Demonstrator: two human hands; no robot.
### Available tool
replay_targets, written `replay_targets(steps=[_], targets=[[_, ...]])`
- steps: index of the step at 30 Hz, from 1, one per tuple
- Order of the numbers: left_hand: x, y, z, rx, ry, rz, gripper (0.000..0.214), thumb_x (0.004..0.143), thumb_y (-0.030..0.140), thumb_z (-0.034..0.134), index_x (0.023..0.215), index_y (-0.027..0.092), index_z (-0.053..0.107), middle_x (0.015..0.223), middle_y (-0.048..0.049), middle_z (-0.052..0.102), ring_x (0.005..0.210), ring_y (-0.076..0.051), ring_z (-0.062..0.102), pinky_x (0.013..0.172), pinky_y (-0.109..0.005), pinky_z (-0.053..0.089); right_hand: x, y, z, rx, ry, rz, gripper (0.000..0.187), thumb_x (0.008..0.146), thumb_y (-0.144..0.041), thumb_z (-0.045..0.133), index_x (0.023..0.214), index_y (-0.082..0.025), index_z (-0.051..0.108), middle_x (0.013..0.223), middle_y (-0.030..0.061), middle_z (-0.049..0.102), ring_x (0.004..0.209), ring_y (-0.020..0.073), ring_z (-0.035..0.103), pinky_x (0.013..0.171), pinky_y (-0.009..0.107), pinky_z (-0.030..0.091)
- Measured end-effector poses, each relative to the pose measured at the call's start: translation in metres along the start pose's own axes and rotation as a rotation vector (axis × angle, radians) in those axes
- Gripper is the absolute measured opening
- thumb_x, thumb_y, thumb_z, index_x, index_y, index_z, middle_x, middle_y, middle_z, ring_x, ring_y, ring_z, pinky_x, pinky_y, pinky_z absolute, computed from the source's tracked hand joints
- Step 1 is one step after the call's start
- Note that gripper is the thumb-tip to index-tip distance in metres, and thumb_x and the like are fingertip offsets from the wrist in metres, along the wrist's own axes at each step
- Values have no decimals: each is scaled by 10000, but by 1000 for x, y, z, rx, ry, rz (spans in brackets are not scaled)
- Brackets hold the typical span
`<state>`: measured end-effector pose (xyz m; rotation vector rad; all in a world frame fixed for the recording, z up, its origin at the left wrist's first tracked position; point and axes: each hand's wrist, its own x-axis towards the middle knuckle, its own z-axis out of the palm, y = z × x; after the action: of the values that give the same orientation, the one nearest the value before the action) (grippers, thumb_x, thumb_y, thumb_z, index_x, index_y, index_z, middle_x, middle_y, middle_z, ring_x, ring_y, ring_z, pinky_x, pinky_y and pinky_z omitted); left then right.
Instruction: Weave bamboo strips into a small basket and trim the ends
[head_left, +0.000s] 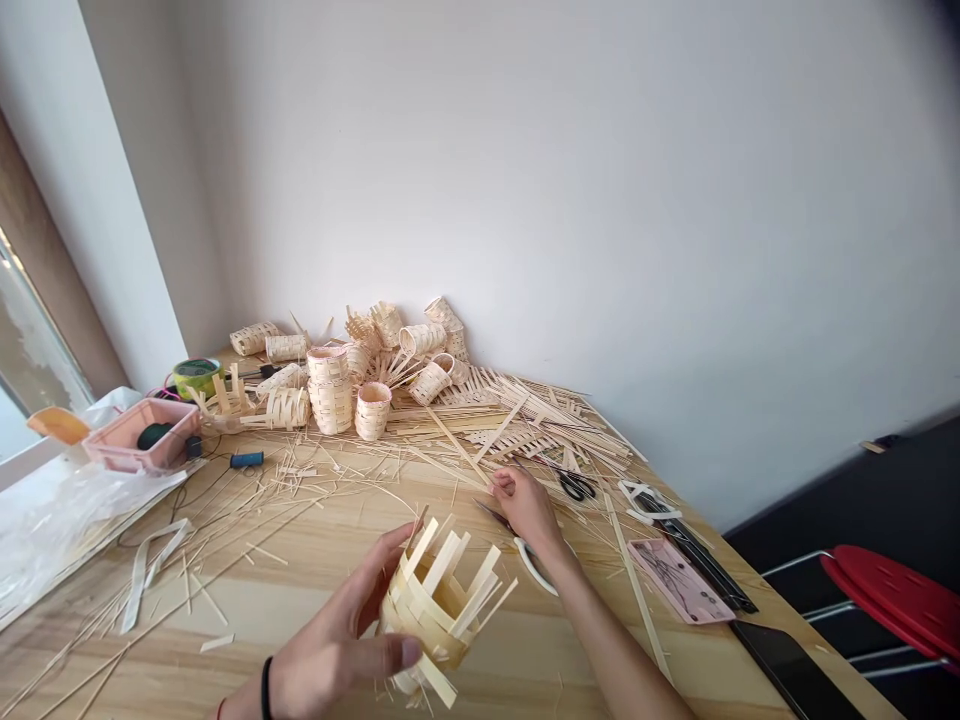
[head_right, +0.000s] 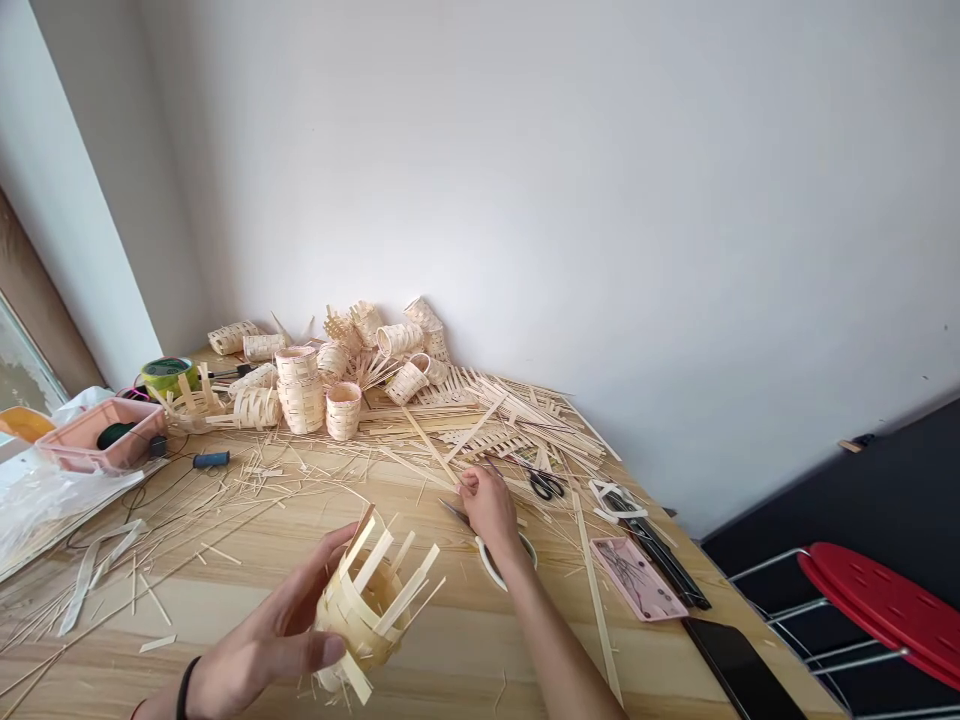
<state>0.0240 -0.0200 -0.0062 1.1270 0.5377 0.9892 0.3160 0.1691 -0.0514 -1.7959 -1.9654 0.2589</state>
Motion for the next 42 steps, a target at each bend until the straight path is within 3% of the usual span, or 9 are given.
replay_targets(steps=[6,9,11,16,22,26,30,35,42], targets=[[-3,14,17,-312,-15,-65,882,770,394,763,1599,357,465,1564,-47,594,1393,-385,578,1081,-466,490,3,-9,-2,54,59,3,195,1038,-336,696,1053,-142,712,1030,44,738,920,196,725,859,399,620],[-5,20,20,-272,16,-123,924,817,498,764,1645,372,374,1576,-54,584,1377,-371,600,1082,-449,476,2,-13,-12,109,133,-31,179,1024,-316,702,978,-143,695,986,33,718,918,198,705,861,395,597],[-4,21,18,-219,19,-113,1024,766,537,825,1657,368,349,1607,-62,552,1399,-382,579,1115,-457,450,-3,-15,-22,165,184,-62,152,1010,-263,678,907,-151,667,929,30,701,876,198,688,836,377,573],[2,15,0,-116,49,-113,1051,661,578,896,1598,377,465,1553,-61,605,1415,-383,555,1108,-430,454,-29,-25,-46,351,250,-161,123,990,-226,509,922,-205,609,909,77,728,833,238,700,786,362,544],[4,9,-21,105,142,-134,1197,540,469,1008,1600,339,466,1509,-110,611,1365,-395,575,1108,-420,472,-64,-40,-50,537,115,-241,157,1027,-278,456,1034,-222,603,824,48,735,701,212,726,677,316,577],[0,0,-31,138,153,-142,1100,575,453,996,1558,334,518,1556,-118,560,1366,-401,572,1097,-425,496,-76,-45,-45,561,20,-262,158,1005,-254,470,979,-239,625,733,4,691,655,200,697,662,308,554],[-5,-5,-39,164,158,-162,985,641,435,969,1522,328,542,1534,-117,579,1287,-365,624,1051,-408,523,-78,-41,-40,527,4,-229,151,994,-266,471,970,-247,618,766,21,704,669,216,681,638,321,525],[-6,2,-36,209,125,-217,972,678,458,943,1536,283,522,1427,-148,638,1288,-399,617,1078,-461,515,-74,-29,-34,452,15,-165,99,960,-294,539,914,-244,612,821,58,748,725,245,715,669,348,556],[-6,9,-23,254,107,-216,919,680,462,941,1498,291,559,1429,-132,633,1316,-400,596,1119,-484,481,-72,-15,-36,367,58,-158,252,1012,-344,531,818,-233,649,673,36,727,597,227,684,590,333,518]])
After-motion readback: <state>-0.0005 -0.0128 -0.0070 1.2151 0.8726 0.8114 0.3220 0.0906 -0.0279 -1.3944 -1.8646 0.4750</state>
